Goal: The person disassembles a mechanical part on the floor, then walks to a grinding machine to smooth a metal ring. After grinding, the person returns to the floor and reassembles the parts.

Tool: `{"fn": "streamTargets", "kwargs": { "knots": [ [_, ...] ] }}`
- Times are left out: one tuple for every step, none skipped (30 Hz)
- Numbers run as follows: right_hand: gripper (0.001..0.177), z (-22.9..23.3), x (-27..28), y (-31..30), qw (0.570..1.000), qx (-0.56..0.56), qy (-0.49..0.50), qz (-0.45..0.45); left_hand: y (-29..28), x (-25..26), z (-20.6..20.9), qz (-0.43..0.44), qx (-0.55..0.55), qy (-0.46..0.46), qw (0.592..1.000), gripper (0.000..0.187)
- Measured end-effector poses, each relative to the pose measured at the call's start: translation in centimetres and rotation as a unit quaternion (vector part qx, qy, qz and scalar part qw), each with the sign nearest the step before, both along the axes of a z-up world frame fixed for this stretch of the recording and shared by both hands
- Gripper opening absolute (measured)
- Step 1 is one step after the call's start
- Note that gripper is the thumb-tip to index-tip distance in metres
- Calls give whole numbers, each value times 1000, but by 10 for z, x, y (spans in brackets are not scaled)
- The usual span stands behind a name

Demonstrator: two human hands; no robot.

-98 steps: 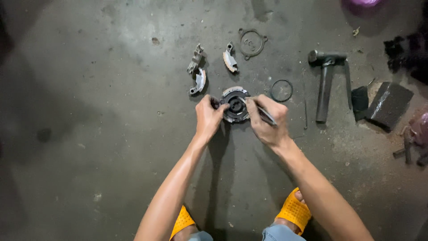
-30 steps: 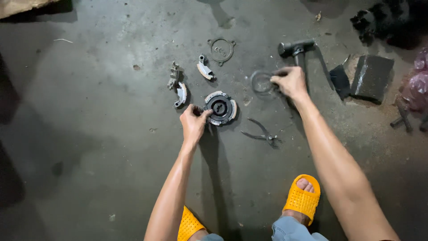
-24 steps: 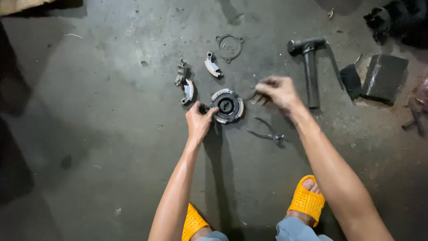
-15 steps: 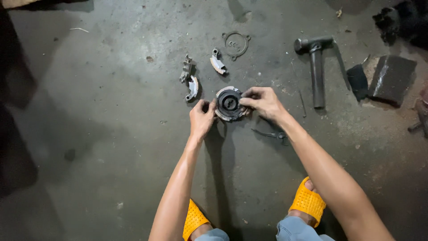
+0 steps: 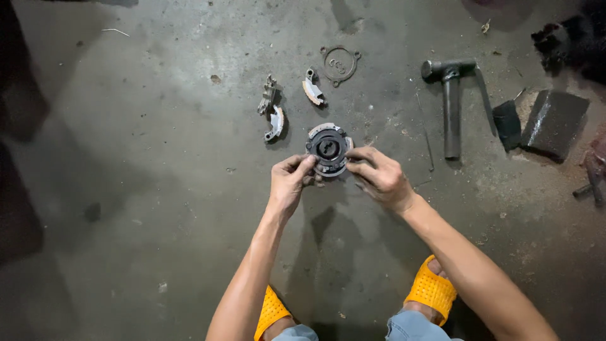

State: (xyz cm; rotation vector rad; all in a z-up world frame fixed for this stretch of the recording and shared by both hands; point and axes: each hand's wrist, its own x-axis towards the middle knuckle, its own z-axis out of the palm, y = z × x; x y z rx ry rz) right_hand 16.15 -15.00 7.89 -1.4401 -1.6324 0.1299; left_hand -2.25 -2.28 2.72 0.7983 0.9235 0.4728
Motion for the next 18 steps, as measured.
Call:
{"fn": "streamTargets", "kwargs": {
  "knots": [
    [20, -3, 0, -1, 1000, -1, 0, -1, 0, -1, -1, -1, -1, 0, 1000, 22],
    [13, -6, 0, -2, 1000, -3, -2, -23, -1, -1, -1, -1, -2, 5, 1000, 23],
    [8, -10, 0, -4, 999, -6, -4, -44, -1, -2, -2, -1, -4, 11, 1000, 23],
    [8, -13, 3, -5, 999, -6, -3, -46, 2, -8, -6, -2, -5, 11, 1000, 23],
    [9, -17, 7, -7, 996, -36, 18, -85, 6, -14, -10, -63, 71, 78, 992, 20],
    [14, -20, 10, -8, 989, -66, 39, -125, 10, -19, -14, -122, 146, 143, 971, 20],
    [14, -23, 13, -8, 989, -65, 39, -127, 11, -23, -3, -124, 147, 142, 971, 20],
    [8, -27, 15, -8, 981, -98, 62, -154, 12, -28, 7, -185, 222, 200, 936, 21],
    [5, -31, 17, -8, 971, -131, 86, -181, 12, -32, 18, -244, 294, 256, 888, 22],
    [5, -40, 19, -6, 971, -129, 86, -183, 12, -31, 23, -246, 295, 256, 887, 22],
    [6, -51, 20, -4, 965, -147, 100, -192, 12, -31, 29, -273, 374, 300, 834, 25],
    [8, -61, 21, -3, 959, -165, 114, -201, 12, -30, 34, -297, 449, 340, 771, 29],
    [8, -66, 18, 0, 958, -167, 117, -203, 12, -28, 35, -301, 448, 341, 770, 29],
    [12, -70, 14, 3, 954, -171, 130, -210, 11, -25, 37, -259, 488, 343, 760, 22],
    [15, -73, 12, 7, 950, -172, 142, -217, 13, -21, 39, -216, 528, 343, 746, 18],
    [15, -77, 11, 7, 950, -172, 143, -219, 15, -17, 33, -219, 529, 342, 745, 18],
    [16, -80, 10, 6, 947, -182, 153, -215, 15, -13, 27, -201, 548, 316, 748, 16],
    [17, -85, 9, 4, 945, -192, 162, -211, 16, -10, 20, -182, 566, 290, 750, 16]
  ]
}}
